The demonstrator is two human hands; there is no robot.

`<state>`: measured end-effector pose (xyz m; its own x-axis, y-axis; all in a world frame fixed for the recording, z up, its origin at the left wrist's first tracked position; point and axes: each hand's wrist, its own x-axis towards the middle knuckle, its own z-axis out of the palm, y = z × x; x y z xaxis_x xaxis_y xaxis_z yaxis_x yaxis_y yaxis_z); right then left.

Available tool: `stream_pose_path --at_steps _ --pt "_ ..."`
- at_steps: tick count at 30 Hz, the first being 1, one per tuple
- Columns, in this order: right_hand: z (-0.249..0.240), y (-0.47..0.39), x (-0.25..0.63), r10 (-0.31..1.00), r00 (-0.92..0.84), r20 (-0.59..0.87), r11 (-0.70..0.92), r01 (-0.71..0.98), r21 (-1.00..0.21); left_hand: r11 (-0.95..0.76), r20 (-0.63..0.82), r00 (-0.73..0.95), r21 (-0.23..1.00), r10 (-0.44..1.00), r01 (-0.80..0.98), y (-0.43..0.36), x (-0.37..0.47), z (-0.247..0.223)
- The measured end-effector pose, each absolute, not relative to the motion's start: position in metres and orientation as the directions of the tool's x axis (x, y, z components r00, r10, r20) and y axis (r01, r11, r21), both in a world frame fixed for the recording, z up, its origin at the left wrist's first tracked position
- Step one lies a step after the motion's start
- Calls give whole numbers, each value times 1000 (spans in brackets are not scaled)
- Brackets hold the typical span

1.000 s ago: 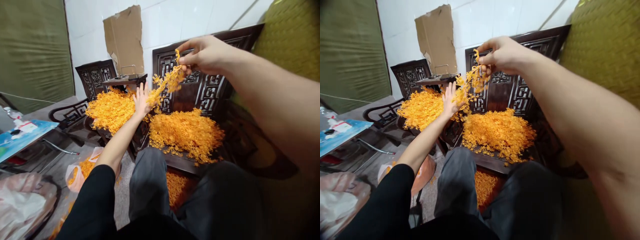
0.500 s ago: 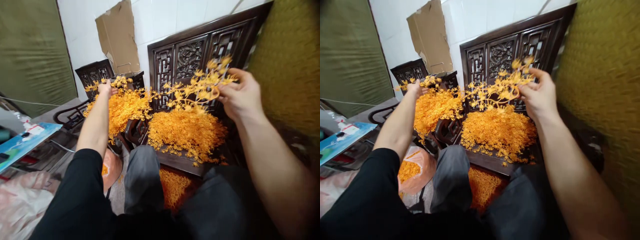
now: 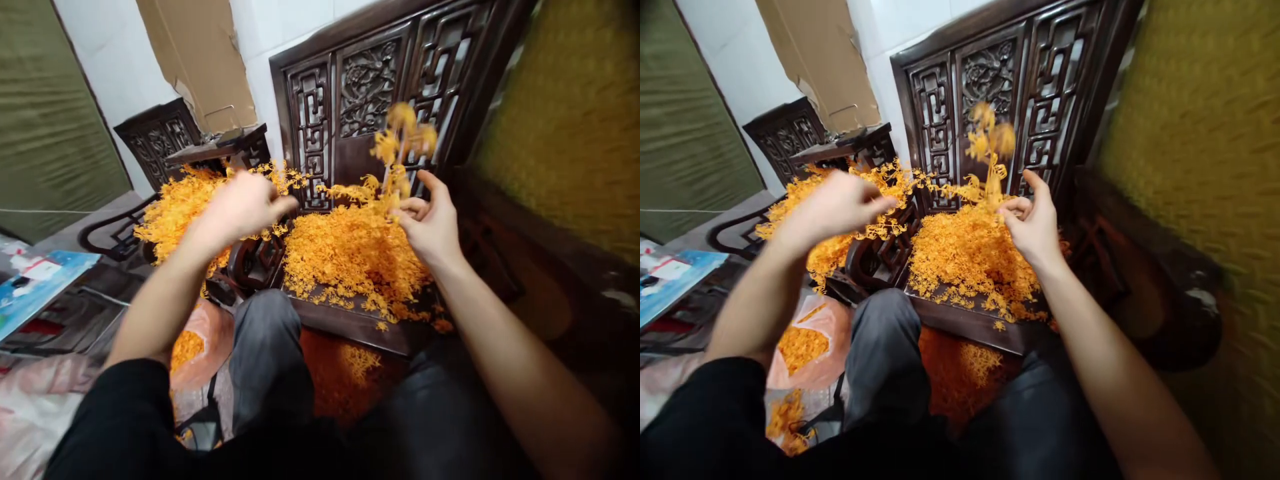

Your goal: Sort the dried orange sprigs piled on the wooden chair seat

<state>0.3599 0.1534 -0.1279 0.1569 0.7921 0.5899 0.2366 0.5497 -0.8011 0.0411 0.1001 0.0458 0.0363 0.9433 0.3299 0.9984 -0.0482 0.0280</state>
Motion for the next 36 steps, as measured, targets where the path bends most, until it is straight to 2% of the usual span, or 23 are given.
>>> stream_pose_path --at_steps 2,3,6,7,9,11,13,17,21,24,27,30,33,36 --pt "-131 146 357 764 190 617 558 287 -779 -324 22 323 79 946 943 88 80 5" --pt "-133 142 355 747 199 634 568 305 -765 -409 -61 422 156 904 899 88 96 -15" --pt "-136 127 348 721 195 664 594 318 -739 -535 -8 612 477 791 697 111 128 -71" --pt "-137 123 345 723 189 664 598 309 -739 -524 53 609 573 791 630 121 135 -88" --pt "-140 118 340 748 170 642 595 258 -761 -439 178 481 739 859 511 142 144 -116" --pt "-144 117 336 811 119 573 556 146 -818 -338 215 333 863 918 376 155 149 -137" --pt "-148 118 332 900 43 433 433 -4 -901 -277 214 270 934 939 223 162 149 -151" --pt "-154 118 322 983 -13 184 179 -188 -966 -277 269 312 961 911 -18 160 146 -163" --pt "-152 116 321 995 -16 101 94 -254 -963 -268 273 254 962 928 -53 152 137 -157" --pt "-148 117 329 992 71 102 112 -159 -981 -212 212 132 977 968 -19 149 125 -149" --pt "-145 118 339 992 33 124 125 -7 -992 -208 206 63 977 977 34 148 115 -148" --pt "-142 115 350 984 -171 42 67 142 -988 -196 198 -47 979 979 50 150 111 -150" --pt "-137 110 360 909 -413 -60 38 225 -974 -160 167 -135 985 977 59 153 108 -149" --pt "-132 106 370 877 -478 -39 41 156 -987 -118 119 -29 993 993 30 153 101 -145"
